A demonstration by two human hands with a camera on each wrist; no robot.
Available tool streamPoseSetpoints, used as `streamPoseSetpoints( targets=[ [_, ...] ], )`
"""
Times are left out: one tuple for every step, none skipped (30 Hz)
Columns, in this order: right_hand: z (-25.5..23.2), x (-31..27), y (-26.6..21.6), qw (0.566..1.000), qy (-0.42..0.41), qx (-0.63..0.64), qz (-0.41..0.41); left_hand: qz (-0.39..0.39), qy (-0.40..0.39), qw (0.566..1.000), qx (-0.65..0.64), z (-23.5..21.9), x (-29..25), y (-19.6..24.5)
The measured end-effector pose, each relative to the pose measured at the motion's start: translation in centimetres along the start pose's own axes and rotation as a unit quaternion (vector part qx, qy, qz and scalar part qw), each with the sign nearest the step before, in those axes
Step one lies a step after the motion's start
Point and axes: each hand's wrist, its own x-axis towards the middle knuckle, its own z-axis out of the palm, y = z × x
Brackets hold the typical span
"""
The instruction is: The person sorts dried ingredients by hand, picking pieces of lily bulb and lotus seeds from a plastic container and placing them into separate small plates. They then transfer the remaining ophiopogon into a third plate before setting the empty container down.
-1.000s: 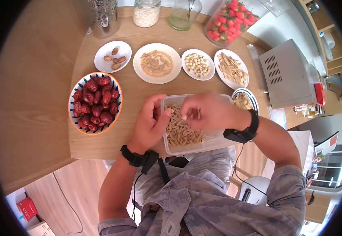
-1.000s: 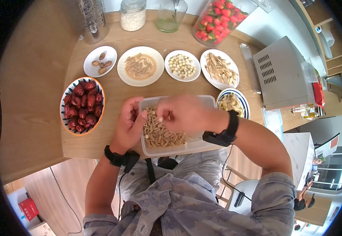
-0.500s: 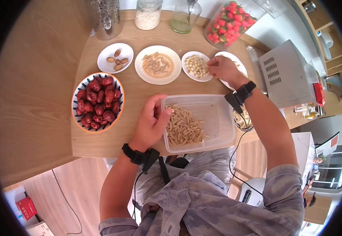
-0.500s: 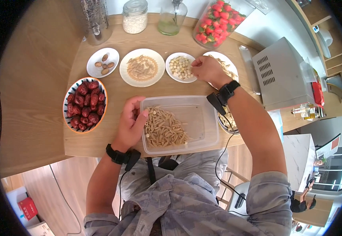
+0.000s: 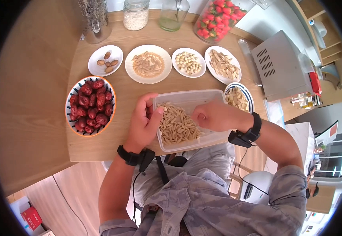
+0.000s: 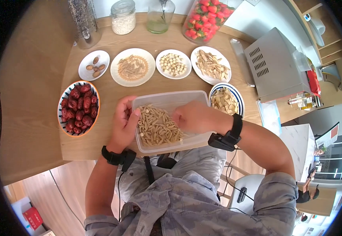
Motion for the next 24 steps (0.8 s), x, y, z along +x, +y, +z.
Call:
streamPoseSetpoints(
  targets=[
    [0.5,0.2,0.5,0.999,-0.002,-0.044,-0.006,0.001,0.0,1.0,0.001,-0.1,0.0,0.0],
    [1.0,0.5,1.3,0.994,-0.044,-0.096,-0.041,0.001,0.001,1.0,0.002,-0.1,0.0,0.0],
    [1.3,0.9,1.9,0.982,-0.086,-0.148,-0.077,0.002,0.001,1.0,0.004,-0.1,0.1,0.3],
    [1.4,1.2,2.3,0.965,-0.128,-0.2,-0.112,0.002,0.002,1.0,0.005,-0.1,0.1,0.4],
    [1.6,1.2,2.6,0.969,-0.16,-0.158,-0.101,0.007,0.0,1.0,0.007,-0.1,0.2,0.2],
    [1.5,1.3,1.6,0.971,-0.191,-0.115,-0.089,0.011,-0.002,1.0,0.008,-0.1,0.2,0.1],
    [1.5,1.5,0.7,0.969,-0.222,-0.071,-0.078,0.015,-0.003,1.0,0.011,-0.2,0.2,-0.1],
    [1.3,1.7,-0.1,0.973,-0.222,-0.006,-0.059,0.009,-0.006,1.0,0.01,-0.2,0.2,-0.1],
    [1.2,2.0,-0.8,0.973,-0.22,0.059,-0.039,0.004,-0.008,1.0,0.01,-0.1,0.1,0.2],
    [1.2,2.2,-1.0,0.968,-0.217,0.123,-0.018,-0.002,-0.011,1.0,0.01,-0.1,0.1,0.3],
    [1.4,2.4,-0.7,0.968,-0.188,0.164,-0.017,-0.005,-0.011,1.0,0.006,-0.1,0.1,0.3],
    [1.6,2.7,-0.2,0.966,-0.158,0.205,-0.015,-0.007,-0.01,1.0,0.003,-0.1,0.1,0.3],
    [1.7,3.0,0.2,0.961,-0.127,0.245,-0.012,-0.011,-0.01,1.0,-0.001,-0.1,0.1,0.3],
    [1.6,3.1,0.7,0.956,-0.106,0.273,0.004,-0.012,-0.011,1.0,0.0,-0.1,0.1,0.3],
    [1.2,3.2,1.2,0.95,-0.084,0.301,0.019,-0.014,-0.012,1.0,0.001,-0.1,0.1,0.3],
    [0.9,3.2,1.3,0.942,-0.061,0.327,0.035,-0.015,-0.013,1.0,0.002,-0.1,0.1,0.4],
    [0.6,2.8,1.1,0.964,-0.061,0.256,0.04,-0.014,-0.015,1.0,0.003,-0.1,0.1,0.4],
    [-0.7,2.1,-0.3,0.98,-0.06,0.183,0.044,-0.014,-0.016,1.0,0.004,-0.1,0.1,0.5],
    [-1.3,1.8,-1.0,0.991,-0.059,0.109,0.047,-0.013,-0.017,1.0,0.004,-0.1,0.1,0.5],
    [-0.9,1.7,-0.9,0.996,-0.056,0.074,-0.008,-0.013,-0.018,1.0,0.004,-0.1,0.1,0.5],
    [-0.2,1.4,-0.8,0.996,-0.052,0.039,-0.064,-0.012,-0.018,1.0,0.004,-0.1,0.1,0.4],
    [0.6,1.2,-0.6,0.992,-0.049,0.003,-0.12,-0.012,-0.019,1.0,0.004,-0.1,0.0,0.4],
    [1.6,1.2,-0.5,0.987,-0.036,-0.034,-0.155,-0.022,-0.034,0.999,0.005,-0.3,0.0,0.4],
    [2.7,1.4,-0.5,0.979,-0.021,-0.07,-0.189,-0.03,-0.05,0.998,0.006,-0.6,-0.1,0.5]
  ],
)
